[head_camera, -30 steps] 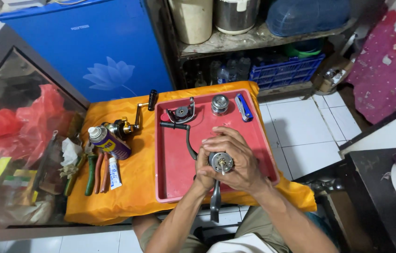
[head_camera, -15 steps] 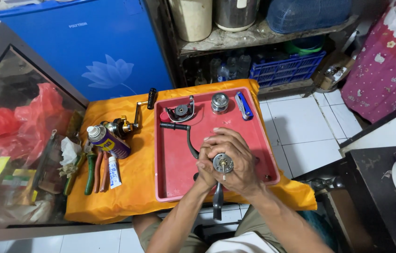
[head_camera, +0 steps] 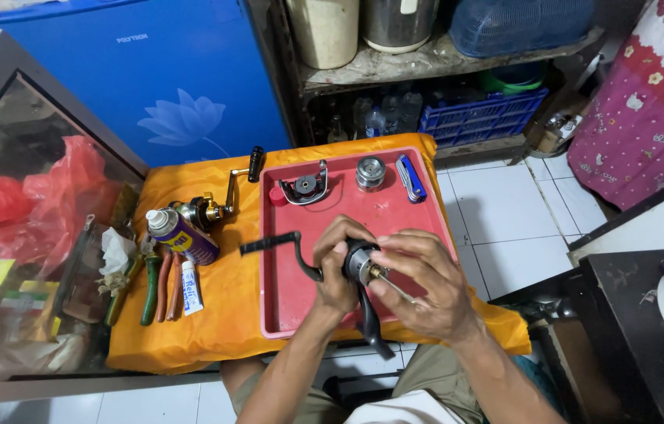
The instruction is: Disassembling and reassembling a fishing reel for maintenance or repair using a screwdriver
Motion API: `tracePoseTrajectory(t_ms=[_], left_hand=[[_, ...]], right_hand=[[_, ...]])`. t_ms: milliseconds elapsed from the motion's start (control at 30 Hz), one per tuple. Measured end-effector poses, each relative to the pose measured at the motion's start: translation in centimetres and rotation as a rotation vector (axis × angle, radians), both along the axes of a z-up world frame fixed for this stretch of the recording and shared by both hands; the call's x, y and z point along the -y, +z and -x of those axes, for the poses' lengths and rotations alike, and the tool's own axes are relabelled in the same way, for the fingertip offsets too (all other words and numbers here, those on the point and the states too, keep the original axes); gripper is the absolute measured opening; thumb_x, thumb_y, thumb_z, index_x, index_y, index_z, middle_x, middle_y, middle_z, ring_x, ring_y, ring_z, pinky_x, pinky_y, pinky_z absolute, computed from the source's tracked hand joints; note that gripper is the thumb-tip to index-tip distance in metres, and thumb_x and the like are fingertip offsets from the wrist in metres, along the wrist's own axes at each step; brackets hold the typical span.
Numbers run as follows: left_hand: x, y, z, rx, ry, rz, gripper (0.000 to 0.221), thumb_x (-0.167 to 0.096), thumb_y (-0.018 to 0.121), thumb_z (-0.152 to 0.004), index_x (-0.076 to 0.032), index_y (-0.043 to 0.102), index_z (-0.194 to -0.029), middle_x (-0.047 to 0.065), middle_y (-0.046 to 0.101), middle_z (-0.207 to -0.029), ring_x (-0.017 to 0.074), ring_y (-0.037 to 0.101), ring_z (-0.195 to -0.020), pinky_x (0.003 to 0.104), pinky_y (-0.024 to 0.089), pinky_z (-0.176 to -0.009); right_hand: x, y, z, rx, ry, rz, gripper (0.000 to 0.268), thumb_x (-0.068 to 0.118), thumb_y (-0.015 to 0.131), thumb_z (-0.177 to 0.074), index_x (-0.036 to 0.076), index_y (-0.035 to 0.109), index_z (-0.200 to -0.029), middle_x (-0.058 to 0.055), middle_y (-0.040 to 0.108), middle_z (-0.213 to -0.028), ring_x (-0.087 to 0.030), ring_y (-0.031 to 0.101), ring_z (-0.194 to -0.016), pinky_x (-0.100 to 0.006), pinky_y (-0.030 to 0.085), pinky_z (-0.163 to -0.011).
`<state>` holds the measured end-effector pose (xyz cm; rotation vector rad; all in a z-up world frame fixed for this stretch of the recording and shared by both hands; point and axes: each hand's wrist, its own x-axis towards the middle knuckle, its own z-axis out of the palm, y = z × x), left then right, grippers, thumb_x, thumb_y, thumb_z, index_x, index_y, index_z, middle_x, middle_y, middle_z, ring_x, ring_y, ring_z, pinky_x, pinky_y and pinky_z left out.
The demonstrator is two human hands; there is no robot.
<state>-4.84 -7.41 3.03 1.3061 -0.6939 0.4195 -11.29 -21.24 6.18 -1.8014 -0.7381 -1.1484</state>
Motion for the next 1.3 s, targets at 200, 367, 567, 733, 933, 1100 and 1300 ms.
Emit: tracePoseTrajectory(t_ms=[200,367,567,733,933,1100,1300], left_hand=[[-1.1,1.7,0.0,0.167,0.169,-0.084,0.053,-0.041,0.036,-0.098,-0.006,0.074,-0.084,0.010,0.061,-0.075,0.0237,0.061,-0.068,0.033,0.050,-0.062],[-0.7,1.3,0.0,0.190,0.206,-0.062,0.051,-0.039,0.037,-0.098,-0.007,0.074,-0.084,0.010,0.062,-0.075,0.0236,0.060,-0.067,0.032,0.050,-0.062],[-0.7,1.3,-0.1,0.176,0.227,-0.060,0.050,-0.038,0.038,-0.098,-0.007,0.074,-0.084,0.010,0.062,-0.075,0.0244,0.060,-0.067,0.033,0.051,-0.063],[-0.5,2.1,0.6,0.050,0.238,-0.053,0.061,-0.047,0.030,-0.104,-0.005,0.067,-0.081,0.009,0.066,-0.080,0.0216,0.061,-0.077,0.036,0.047,-0.070],[1.2,-0.6,-1.0,-0.250,0.157,0.199,0.066,-0.056,0.026,-0.107,-0.006,0.065,-0.089,0.006,0.065,-0.087,0.0171,0.061,-0.081,0.031,0.049,-0.074],[2.9,-2.7,-1.3,-0.301,-0.113,0.415,0.076,-0.080,0.040,-0.093,-0.008,0.059,-0.112,0.005,0.060,-0.107,0.0142,0.057,-0.096,0.030,0.047,-0.086],[-2.4,-13.8,-1.5,-0.307,0.102,0.536,0.045,-0.030,0.076,-0.091,-0.009,0.043,-0.112,0.016,0.047,-0.137,0.0351,0.071,-0.099,0.048,0.062,-0.085]], right_hand=[[-0.5,0.5,0.0,0.096,-0.102,0.012,0.008,0.009,0.078,-0.086,0.003,0.079,-0.091,-0.014,0.074,-0.095,-0.032,0.074,-0.082,-0.040,0.062,-0.073],[-0.6,-0.1,-0.2,0.170,-0.215,0.065,0.012,0.016,0.074,-0.091,0.005,0.077,-0.088,-0.010,0.072,-0.090,-0.028,0.074,-0.079,-0.039,0.062,-0.072],[-0.7,-1.1,-0.1,0.091,-0.256,0.030,0.016,0.022,0.075,-0.091,0.006,0.075,-0.088,-0.008,0.072,-0.090,-0.026,0.074,-0.081,-0.036,0.061,-0.073],[-1.3,-2.4,2.4,-0.201,-0.125,-0.016,0.039,0.038,0.069,-0.092,0.003,0.060,-0.106,-0.012,0.061,-0.106,-0.024,0.067,-0.100,-0.033,0.060,-0.091],[-2.5,-4.9,4.0,-0.492,0.148,-0.060,0.047,0.058,0.058,-0.096,0.012,0.059,-0.105,-0.006,0.070,-0.101,-0.021,0.061,-0.105,-0.033,0.052,-0.083],[-1.7,-4.5,3.8,-0.518,0.708,-0.223,0.053,0.052,0.052,-0.106,0.009,0.043,-0.076,-0.001,0.037,-0.065,-0.016,0.033,-0.058,-0.033,0.030,-0.058],[-0.5,-3.9,5.2,-0.308,0.450,-0.263,0.063,0.057,0.047,-0.106,0.010,0.035,-0.065,0.000,0.027,-0.056,-0.015,0.030,-0.044,-0.032,0.020,-0.044]])
